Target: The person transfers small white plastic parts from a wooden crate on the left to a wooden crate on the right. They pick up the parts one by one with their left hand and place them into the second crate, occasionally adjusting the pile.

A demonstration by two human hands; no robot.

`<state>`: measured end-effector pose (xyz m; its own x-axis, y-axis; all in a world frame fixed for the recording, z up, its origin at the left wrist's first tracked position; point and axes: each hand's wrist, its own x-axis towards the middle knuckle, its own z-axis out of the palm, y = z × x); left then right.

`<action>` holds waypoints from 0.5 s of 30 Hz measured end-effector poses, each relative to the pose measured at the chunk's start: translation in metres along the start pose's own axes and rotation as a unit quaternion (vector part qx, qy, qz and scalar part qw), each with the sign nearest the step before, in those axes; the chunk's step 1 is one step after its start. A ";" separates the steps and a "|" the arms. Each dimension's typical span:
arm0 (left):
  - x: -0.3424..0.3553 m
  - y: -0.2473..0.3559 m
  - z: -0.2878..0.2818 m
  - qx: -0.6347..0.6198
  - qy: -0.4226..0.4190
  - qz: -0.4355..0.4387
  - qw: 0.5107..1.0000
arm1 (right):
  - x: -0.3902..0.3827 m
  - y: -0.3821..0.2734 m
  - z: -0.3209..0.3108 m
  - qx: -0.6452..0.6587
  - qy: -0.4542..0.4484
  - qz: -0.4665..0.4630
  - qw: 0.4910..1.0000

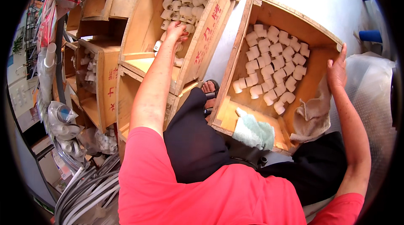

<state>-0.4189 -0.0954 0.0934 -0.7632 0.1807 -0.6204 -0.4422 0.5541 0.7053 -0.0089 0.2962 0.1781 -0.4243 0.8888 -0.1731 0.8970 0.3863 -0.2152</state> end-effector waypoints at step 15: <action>0.120 -0.008 -0.011 0.563 0.037 0.253 0.786 | 0.001 -0.007 0.019 0.078 0.071 -0.058 0.993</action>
<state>-0.5126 -0.0872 0.0174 -0.7505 0.5852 -0.3071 0.5927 0.8015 0.0789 -0.0178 0.2896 0.1611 -0.4916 0.8708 -0.0038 0.8085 0.4549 -0.3734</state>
